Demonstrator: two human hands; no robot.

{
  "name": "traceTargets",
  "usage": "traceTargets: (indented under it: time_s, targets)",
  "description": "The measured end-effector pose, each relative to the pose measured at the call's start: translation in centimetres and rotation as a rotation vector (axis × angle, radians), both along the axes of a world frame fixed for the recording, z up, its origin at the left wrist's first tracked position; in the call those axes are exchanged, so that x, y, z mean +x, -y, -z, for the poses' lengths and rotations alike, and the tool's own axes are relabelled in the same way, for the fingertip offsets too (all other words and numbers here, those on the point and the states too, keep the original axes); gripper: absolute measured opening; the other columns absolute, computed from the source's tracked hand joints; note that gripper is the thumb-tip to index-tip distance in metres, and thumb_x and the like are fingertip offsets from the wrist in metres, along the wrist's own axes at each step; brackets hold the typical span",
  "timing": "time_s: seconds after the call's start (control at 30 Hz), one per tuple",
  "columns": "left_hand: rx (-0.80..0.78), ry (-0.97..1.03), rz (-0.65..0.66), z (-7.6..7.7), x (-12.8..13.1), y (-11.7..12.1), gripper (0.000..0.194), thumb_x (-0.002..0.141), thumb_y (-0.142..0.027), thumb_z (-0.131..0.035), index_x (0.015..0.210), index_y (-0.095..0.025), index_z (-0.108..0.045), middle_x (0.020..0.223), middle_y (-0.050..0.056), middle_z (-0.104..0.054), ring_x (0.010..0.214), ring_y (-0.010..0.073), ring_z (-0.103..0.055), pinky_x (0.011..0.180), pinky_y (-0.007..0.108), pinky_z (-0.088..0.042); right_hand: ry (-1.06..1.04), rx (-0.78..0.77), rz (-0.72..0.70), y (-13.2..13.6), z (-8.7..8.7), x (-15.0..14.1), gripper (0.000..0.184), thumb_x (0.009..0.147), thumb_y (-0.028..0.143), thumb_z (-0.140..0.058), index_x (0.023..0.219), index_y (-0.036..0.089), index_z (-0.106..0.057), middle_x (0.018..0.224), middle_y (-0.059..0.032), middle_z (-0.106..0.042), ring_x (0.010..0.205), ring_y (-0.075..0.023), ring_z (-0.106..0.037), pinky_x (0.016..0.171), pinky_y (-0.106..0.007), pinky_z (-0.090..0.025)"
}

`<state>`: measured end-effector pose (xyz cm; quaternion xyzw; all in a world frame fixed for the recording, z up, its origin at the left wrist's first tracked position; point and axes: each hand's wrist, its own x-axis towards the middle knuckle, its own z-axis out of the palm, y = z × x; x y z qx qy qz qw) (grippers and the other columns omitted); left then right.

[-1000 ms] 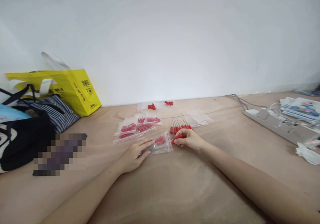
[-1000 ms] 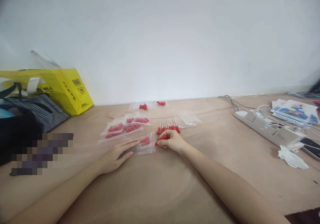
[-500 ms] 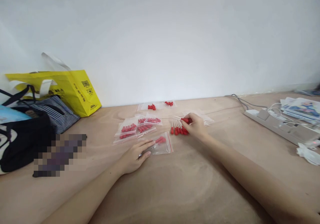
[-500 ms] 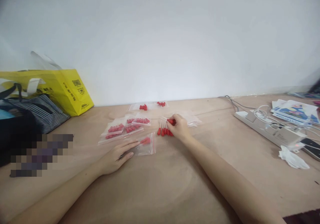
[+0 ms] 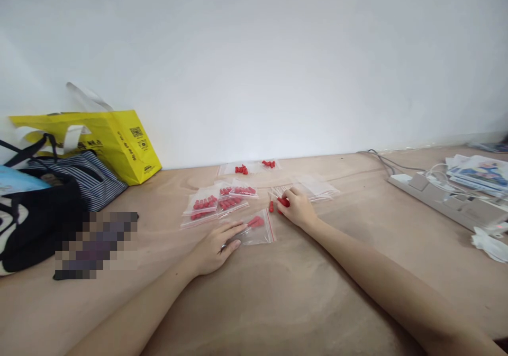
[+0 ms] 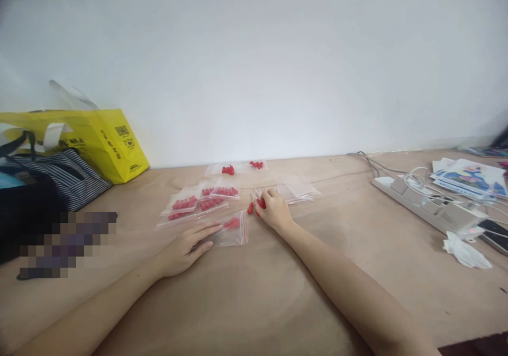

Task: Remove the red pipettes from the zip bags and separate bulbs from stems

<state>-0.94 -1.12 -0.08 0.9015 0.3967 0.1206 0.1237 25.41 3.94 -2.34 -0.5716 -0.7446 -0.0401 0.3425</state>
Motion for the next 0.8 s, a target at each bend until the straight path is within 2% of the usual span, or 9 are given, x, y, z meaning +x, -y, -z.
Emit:
traceTargets:
  time_s: [0.13,0.27,0.37,0.47,0.53,0.63,0.7,0.8]
  targets:
    - [-0.004,-0.007,-0.007,0.0,0.0,0.0,0.041,0.088,-0.032,-0.034,0.128,-0.028,-0.036,0.134,0.001,-0.039,0.121,0.0193,-0.037,0.1,0.039,-0.032,0.085,0.046,0.081,0.2,-0.1,-0.7,0.029,0.075,0.046,-0.051,0.07,0.018,-0.057,0.075,-0.0061,-0.056,0.075,-0.0185,-0.05,0.07,-0.03,-0.03]
    - [-0.004,-0.011,-0.014,0.0,0.0,0.1,0.041,0.088,-0.032,-0.034,0.128,-0.028,-0.036,0.134,0.001,-0.039,0.121,0.0196,-0.037,0.099,0.04,-0.032,0.115,0.089,0.105,0.3,0.0,-1.3,0.04,0.071,0.057,-0.051,0.073,0.018,-0.06,0.076,-0.0058,-0.058,0.08,-0.0199,-0.05,0.072,-0.032,-0.025]
    - [-0.007,-0.014,-0.022,-0.1,0.1,0.1,0.041,0.088,-0.032,-0.033,0.128,-0.028,-0.037,0.134,0.002,-0.04,0.121,0.0196,-0.037,0.099,0.039,-0.033,0.069,0.123,0.099,0.4,-0.1,-1.4,0.039,0.073,0.056,-0.051,0.075,0.018,-0.06,0.076,-0.0043,-0.059,0.079,-0.0186,-0.05,0.071,-0.031,-0.023]
    - [-0.009,-0.013,-0.017,-0.1,0.1,0.0,0.041,0.087,-0.032,-0.034,0.128,-0.028,-0.037,0.134,0.001,-0.039,0.121,0.0193,-0.037,0.1,0.039,-0.032,-0.009,0.168,0.069,1.1,-0.6,-1.0,0.03,0.078,0.046,-0.049,0.075,0.018,-0.06,0.073,-0.0026,-0.059,0.077,-0.0157,-0.05,0.071,-0.029,-0.022]
    - [-0.008,-0.008,-0.015,-0.1,0.1,0.0,0.041,0.087,-0.032,-0.035,0.128,-0.028,-0.037,0.134,0.001,-0.039,0.121,0.0193,-0.037,0.1,0.039,-0.032,-0.027,0.175,0.025,2.0,-0.9,-0.6,0.024,0.08,0.038,-0.049,0.073,0.018,-0.06,0.069,-0.0011,-0.058,0.072,-0.0139,-0.049,0.07,-0.029,-0.021]
    - [-0.007,0.004,-0.003,-0.1,0.2,0.0,0.04,0.087,-0.031,-0.035,0.127,-0.026,-0.039,0.132,0.001,-0.041,0.121,0.0191,-0.038,0.1,0.039,-0.032,0.023,0.121,-0.126,3.6,-1.0,-0.2,0.017,0.077,0.032,-0.052,0.069,0.02,-0.062,0.065,0.0009,-0.057,0.07,-0.0127,-0.046,0.069,-0.029,-0.02]
    - [-0.006,0.014,0.016,-0.2,0.3,0.0,0.039,0.087,-0.031,-0.035,0.125,-0.025,-0.042,0.129,0.002,-0.045,0.119,0.0186,-0.04,0.1,0.038,-0.032,0.073,0.067,-0.233,4.4,-1.0,-0.3,0.012,0.075,0.03,-0.055,0.072,0.023,-0.064,0.068,0.0015,-0.057,0.071,-0.0126,-0.045,0.069,-0.03,-0.019]
    - [-0.01,0.019,0.051,-0.2,0.3,0.0,0.038,0.086,-0.03,-0.036,0.123,-0.024,-0.043,0.126,0.002,-0.049,0.118,0.018,-0.041,0.1,0.038,-0.032,0.134,-0.019,-0.291,5.0,-0.9,-1.2,0.013,0.076,0.033,-0.055,0.078,0.026,-0.066,0.069,0.0011,-0.057,0.072,-0.013,-0.044,0.069,-0.03,-0.019]
